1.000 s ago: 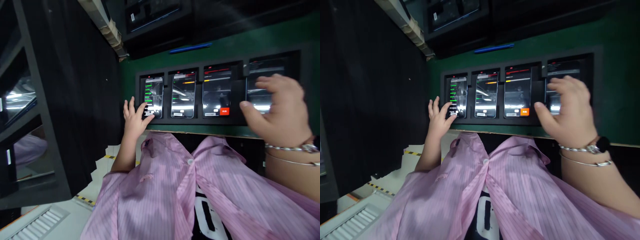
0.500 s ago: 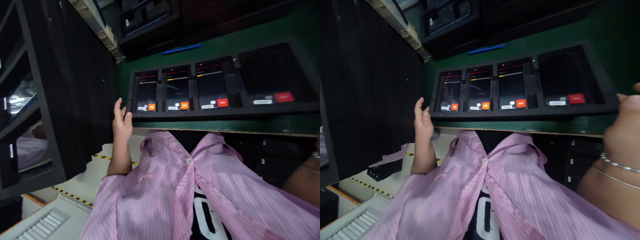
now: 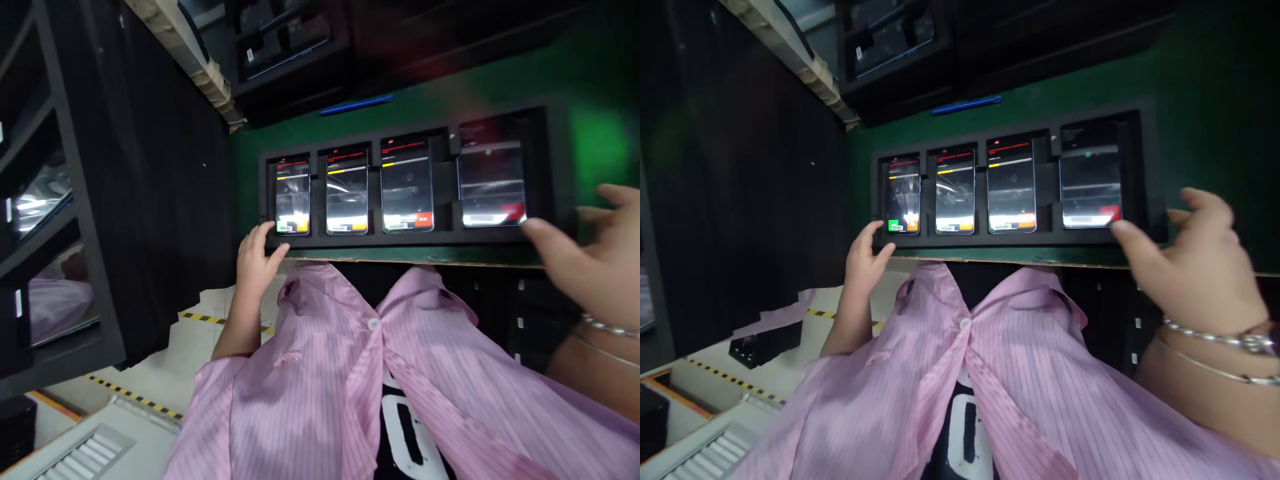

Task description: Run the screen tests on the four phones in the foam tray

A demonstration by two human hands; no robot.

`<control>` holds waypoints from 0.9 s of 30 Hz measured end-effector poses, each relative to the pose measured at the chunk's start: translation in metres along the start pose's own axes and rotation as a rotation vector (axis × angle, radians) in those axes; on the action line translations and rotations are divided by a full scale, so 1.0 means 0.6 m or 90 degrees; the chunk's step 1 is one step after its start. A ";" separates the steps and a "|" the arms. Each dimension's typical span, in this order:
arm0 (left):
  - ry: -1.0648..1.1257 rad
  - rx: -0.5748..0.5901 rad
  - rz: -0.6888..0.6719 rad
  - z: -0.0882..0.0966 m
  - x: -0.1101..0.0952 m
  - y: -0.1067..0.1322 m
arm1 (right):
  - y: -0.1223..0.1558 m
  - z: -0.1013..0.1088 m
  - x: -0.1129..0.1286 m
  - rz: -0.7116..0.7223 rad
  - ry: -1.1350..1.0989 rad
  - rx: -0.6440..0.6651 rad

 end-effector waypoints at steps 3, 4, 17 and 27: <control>-0.113 0.019 -0.011 -0.010 -0.009 0.002 | -0.012 0.017 0.111 0.104 -0.097 0.032; -0.145 0.014 -0.006 -0.008 -0.014 0.001 | -0.014 0.023 0.147 0.139 -0.157 0.031; -0.087 0.030 -0.190 -0.077 -0.156 -0.028 | 0.010 -0.074 0.224 0.270 -0.280 0.156; -0.050 -0.031 -0.184 -0.074 -0.143 -0.028 | 0.010 -0.015 0.133 0.146 -0.231 -0.039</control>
Point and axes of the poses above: each hand's wrist, its own y-axis away from the middle knuckle, its own z-axis out of the back of the hand, x = y × z, the point moved 8 cm from there along -y, towards the middle knuckle, and after that the axes turned 7 degrees about -y, right-handed, at the moved point
